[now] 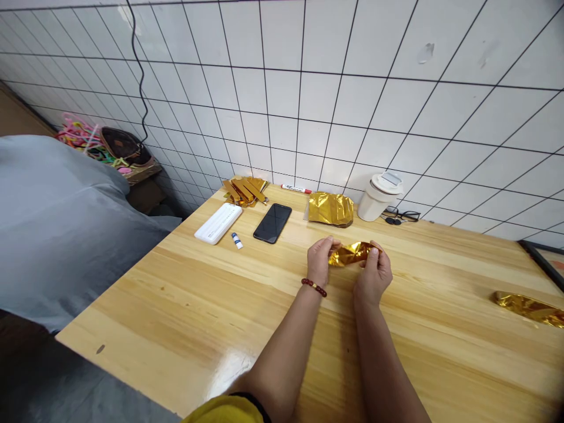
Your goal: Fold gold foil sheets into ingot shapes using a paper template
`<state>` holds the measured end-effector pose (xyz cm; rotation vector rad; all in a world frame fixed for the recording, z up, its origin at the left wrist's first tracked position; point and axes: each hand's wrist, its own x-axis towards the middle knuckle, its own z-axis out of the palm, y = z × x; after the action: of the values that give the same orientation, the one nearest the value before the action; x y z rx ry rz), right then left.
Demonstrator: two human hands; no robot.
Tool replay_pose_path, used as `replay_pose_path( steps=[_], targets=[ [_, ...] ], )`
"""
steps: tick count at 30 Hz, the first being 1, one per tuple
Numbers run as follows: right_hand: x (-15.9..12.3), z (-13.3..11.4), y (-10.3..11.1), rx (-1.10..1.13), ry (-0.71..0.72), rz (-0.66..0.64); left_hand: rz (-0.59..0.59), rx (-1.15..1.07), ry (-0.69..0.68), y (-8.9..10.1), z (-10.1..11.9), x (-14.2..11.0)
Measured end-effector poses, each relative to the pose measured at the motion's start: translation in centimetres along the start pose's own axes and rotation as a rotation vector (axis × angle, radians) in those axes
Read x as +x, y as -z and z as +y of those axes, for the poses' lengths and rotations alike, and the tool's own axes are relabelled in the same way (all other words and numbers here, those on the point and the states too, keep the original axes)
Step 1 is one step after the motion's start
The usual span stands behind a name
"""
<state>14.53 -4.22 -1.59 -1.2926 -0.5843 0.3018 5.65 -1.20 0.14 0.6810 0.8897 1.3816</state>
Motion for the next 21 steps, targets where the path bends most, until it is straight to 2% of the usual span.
replay_pose_path(
  steps=[4, 8, 11, 13, 15, 21],
  targets=[
    [0.0, -0.1, 0.0, 0.038, -0.033, 0.003, -0.090, 0.093, 0.050, 0.3, 0.1, 0.0],
    [-0.4, -0.7, -0.2, 0.110, -0.113, -0.098, -0.230, 0.032, 0.055, 0.0, 0.1, -0.5],
    [-0.5, -0.9, -0.2, 0.146, -0.147, -0.146, -0.299, 0.071, 0.091, -0.3, 0.0, -0.7],
    [-0.5, -0.9, -0.2, 0.156, -0.139, -0.127, -0.269, 0.104, 0.101, -0.4, -0.1, -0.7],
    [-0.3, -0.8, -0.2, 0.171, -0.143, -0.133, -0.178, 0.065, 0.062, -0.4, -0.2, -0.5],
    [-0.6, -0.7, -0.3, 0.161, -0.264, -0.433, 0.122, -0.224, -0.084, 0.1, -0.2, 0.7]
  ],
)
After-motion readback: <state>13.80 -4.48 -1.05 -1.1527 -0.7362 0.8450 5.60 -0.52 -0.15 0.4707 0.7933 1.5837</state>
